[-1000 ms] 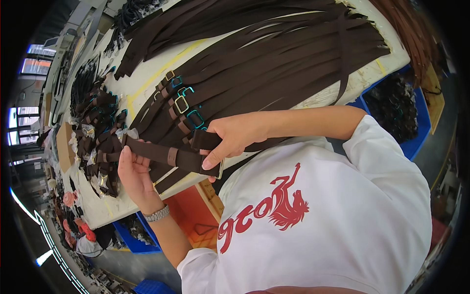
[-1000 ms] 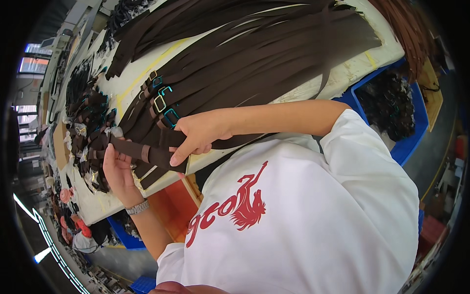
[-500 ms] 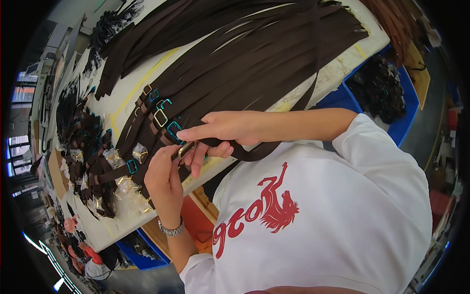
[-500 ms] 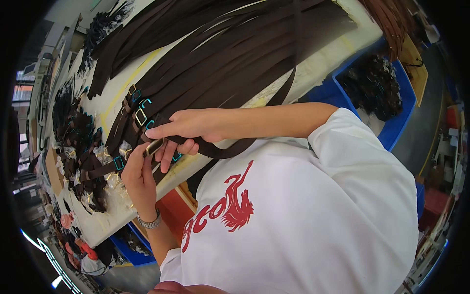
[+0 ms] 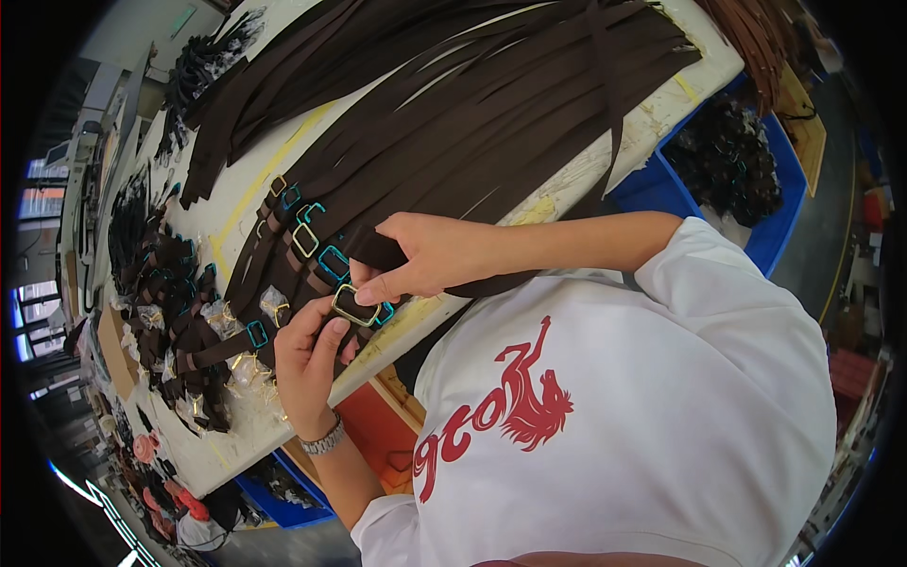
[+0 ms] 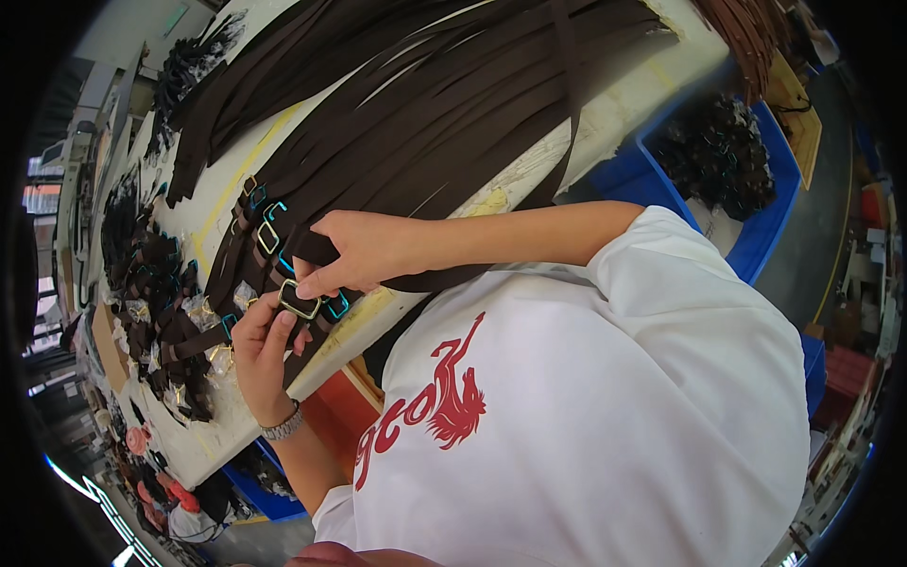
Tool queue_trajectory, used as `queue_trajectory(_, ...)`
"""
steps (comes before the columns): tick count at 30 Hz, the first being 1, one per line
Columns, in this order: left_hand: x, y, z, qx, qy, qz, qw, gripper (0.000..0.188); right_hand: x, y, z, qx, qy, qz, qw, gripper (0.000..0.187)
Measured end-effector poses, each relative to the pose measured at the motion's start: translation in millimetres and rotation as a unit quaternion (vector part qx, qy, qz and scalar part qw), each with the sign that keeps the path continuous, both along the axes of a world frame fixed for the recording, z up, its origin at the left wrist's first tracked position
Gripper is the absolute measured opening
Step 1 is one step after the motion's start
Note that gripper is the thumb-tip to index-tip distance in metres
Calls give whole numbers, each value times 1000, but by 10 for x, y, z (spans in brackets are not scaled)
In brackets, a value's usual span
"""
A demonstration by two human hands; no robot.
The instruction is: The person assembles belts by threading dark brown fabric straps through teal and gold metal buckles. They repeatedly pick up a strap, thread it through the buckle, and pull it tight to secure the assembly. The finished belts are placed on a pile on the table.
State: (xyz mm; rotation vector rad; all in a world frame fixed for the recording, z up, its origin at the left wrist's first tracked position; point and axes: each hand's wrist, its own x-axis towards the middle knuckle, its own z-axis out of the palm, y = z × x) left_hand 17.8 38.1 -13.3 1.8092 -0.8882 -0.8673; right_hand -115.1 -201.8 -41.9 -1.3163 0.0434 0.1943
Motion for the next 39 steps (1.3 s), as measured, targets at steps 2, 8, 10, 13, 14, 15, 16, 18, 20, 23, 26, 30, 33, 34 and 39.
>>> queue_trajectory(2, -8, -10, 27, 2, 7, -4, 1000, 22, -5, 1, -31, 36, -1, -4, 999, 27)
queue_trajectory(8, -301, -261, 257, -37, -385, 1, 922, 35, -55, -14, 13, 58, 29, -83, 994, 21)
queue_trajectory(10, -467, -345, 286, -18, -518, -3, 855, 56, -59, 8, 10, 61, 26, -95, 993, 22)
queue_trajectory(13, -539, -363, 220, -18, -530, 30, 847, 58, -110, 68, 98, 49, 22, -108, 993, 24)
queue_trajectory(14, -540, -384, 236, -24, -562, 21, 826, 59, -127, 74, 130, 42, 21, -111, 993, 25)
queue_trajectory(15, -554, -384, 231, -26, -515, 39, 856, 59, -121, 70, 129, 32, 18, -106, 994, 25)
queue_trajectory(16, -582, -387, 215, -29, -467, 57, 882, 58, -115, 66, 117, 22, 15, -101, 995, 26)
queue_trajectory(18, -583, -364, 183, -37, -399, 67, 914, 59, -114, 57, 130, 7, 7, -78, 997, 26)
queue_trajectory(20, -525, -304, 154, -47, -363, 54, 929, 62, -121, 52, 177, -3, -3, -43, 999, 26)
queue_trajectory(23, -440, -218, 93, -102, -307, 107, 940, 63, -127, 74, 194, 137, 49, 18, 989, 29)
queue_trajectory(26, -424, -97, 150, -122, -208, 118, 963, 64, -174, 135, 132, 123, 10, 23, 992, 34)
queue_trajectory(30, -495, -34, 100, -137, -144, 123, 972, 63, -173, 171, 102, 105, 37, 56, 992, 39)
queue_trajectory(33, -477, -4, 60, -136, -138, 101, 976, 61, -172, 226, 42, 128, 54, 78, 987, 41)
queue_trajectory(34, -454, 11, 83, -131, -126, 93, 979, 60, -186, 250, 74, 135, 61, 77, 986, 42)
queue_trajectory(39, -454, 70, 95, -120, -44, 56, 990, 53, -242, 243, 212, 81, 101, 106, 986, 41)
